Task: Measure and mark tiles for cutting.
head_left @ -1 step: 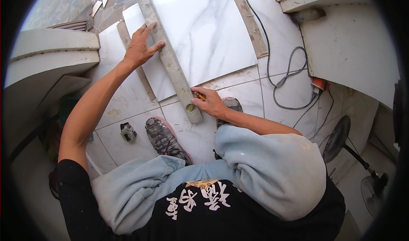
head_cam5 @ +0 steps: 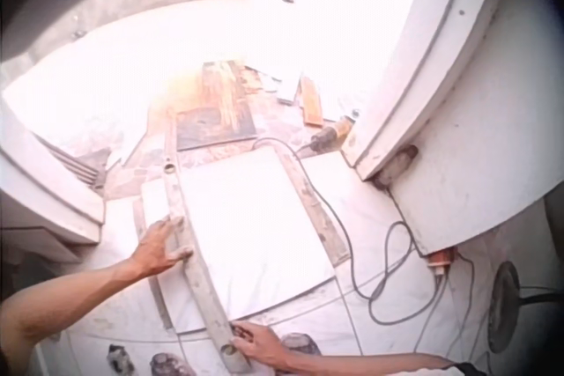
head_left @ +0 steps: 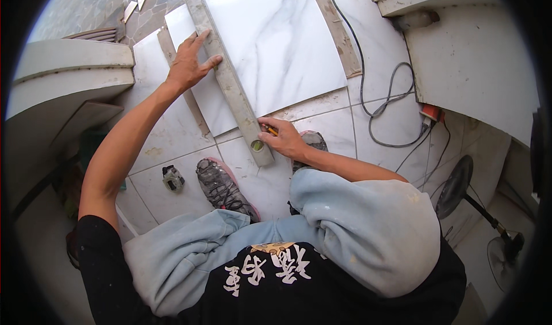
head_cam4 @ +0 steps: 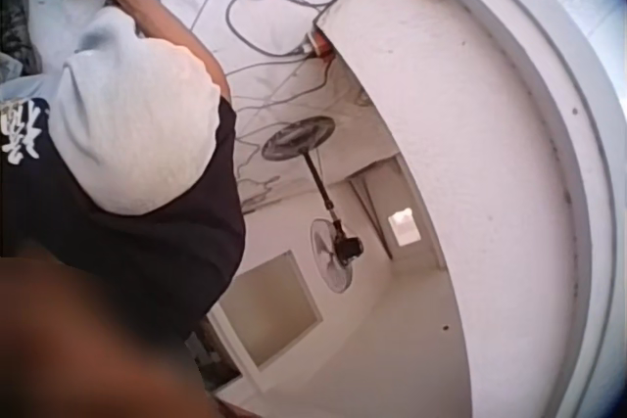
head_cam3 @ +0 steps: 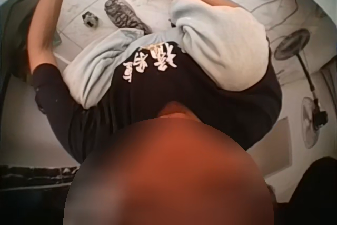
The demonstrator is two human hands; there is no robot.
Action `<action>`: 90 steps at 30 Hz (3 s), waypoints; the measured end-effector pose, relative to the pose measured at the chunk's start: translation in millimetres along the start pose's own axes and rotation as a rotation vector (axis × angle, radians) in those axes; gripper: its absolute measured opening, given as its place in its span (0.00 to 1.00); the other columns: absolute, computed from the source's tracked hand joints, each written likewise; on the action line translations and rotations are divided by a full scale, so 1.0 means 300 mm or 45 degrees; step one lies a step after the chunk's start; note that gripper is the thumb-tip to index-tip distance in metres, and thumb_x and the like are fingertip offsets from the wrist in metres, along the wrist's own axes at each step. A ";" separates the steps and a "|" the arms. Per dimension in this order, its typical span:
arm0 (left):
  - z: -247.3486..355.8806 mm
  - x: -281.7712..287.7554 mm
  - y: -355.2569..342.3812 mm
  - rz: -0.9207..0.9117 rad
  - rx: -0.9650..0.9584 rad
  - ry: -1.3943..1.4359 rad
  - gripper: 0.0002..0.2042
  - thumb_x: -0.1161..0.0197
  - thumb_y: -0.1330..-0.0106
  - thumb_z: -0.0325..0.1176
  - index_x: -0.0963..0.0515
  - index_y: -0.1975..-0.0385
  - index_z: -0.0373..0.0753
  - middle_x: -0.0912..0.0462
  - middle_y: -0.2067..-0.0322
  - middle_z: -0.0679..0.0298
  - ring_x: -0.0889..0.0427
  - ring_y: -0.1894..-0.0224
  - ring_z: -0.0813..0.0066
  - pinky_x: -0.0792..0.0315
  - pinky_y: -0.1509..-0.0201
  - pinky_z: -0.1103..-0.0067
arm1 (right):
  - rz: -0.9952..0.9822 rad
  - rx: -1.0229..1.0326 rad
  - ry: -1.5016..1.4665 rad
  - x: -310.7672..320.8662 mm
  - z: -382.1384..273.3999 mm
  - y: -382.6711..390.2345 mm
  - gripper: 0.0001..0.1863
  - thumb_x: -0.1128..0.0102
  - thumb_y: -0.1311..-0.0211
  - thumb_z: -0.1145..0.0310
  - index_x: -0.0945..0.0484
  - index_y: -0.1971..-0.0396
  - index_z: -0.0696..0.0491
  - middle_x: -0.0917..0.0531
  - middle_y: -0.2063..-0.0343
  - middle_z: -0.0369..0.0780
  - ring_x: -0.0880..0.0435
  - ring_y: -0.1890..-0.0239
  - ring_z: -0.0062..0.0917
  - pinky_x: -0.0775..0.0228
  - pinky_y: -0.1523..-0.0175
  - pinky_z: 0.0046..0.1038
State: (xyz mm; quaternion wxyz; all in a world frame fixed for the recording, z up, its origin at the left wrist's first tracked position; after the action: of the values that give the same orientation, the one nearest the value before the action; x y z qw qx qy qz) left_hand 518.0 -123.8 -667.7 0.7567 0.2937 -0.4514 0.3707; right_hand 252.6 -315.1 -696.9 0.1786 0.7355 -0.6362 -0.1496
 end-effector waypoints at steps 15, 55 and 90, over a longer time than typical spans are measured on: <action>0.027 0.013 0.005 -0.012 0.034 -0.061 0.40 0.37 0.37 0.61 0.41 0.27 0.51 0.39 0.32 0.42 0.41 0.29 0.46 0.43 0.26 0.62 | 0.031 0.003 0.068 -0.002 0.010 -0.003 0.24 0.35 0.37 0.68 0.25 0.43 0.63 0.17 0.61 0.40 0.22 0.58 0.20 0.29 0.49 0.22; 0.054 0.037 -0.007 -0.297 0.026 -0.261 0.61 0.31 0.53 0.71 0.54 0.24 0.46 0.49 0.28 0.38 0.47 0.26 0.42 0.44 0.25 0.58 | 0.006 0.033 -0.007 -0.003 0.018 0.000 0.24 0.37 0.36 0.70 0.25 0.42 0.63 0.20 0.61 0.36 0.25 0.59 0.16 0.30 0.50 0.20; 0.055 0.029 -0.007 -0.268 0.033 -0.304 0.62 0.35 0.56 0.77 0.53 0.24 0.47 0.49 0.28 0.40 0.48 0.26 0.43 0.40 0.28 0.56 | 0.006 -0.002 0.006 0.004 0.013 -0.009 0.23 0.37 0.38 0.69 0.24 0.45 0.63 0.19 0.63 0.38 0.22 0.60 0.19 0.29 0.51 0.22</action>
State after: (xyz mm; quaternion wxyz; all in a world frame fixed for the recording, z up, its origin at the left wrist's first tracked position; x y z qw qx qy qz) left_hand 514.8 -135.1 -653.2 0.7284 0.3911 -0.5002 0.2575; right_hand 253.5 -316.2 -701.6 0.1809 0.7342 -0.6375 -0.1479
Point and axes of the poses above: each hand's wrist, its own y-axis away from the middle knuckle, its own x-axis out of the back of the hand, z = x × y, the point moved 2 cm from there along -y, towards the middle knuckle
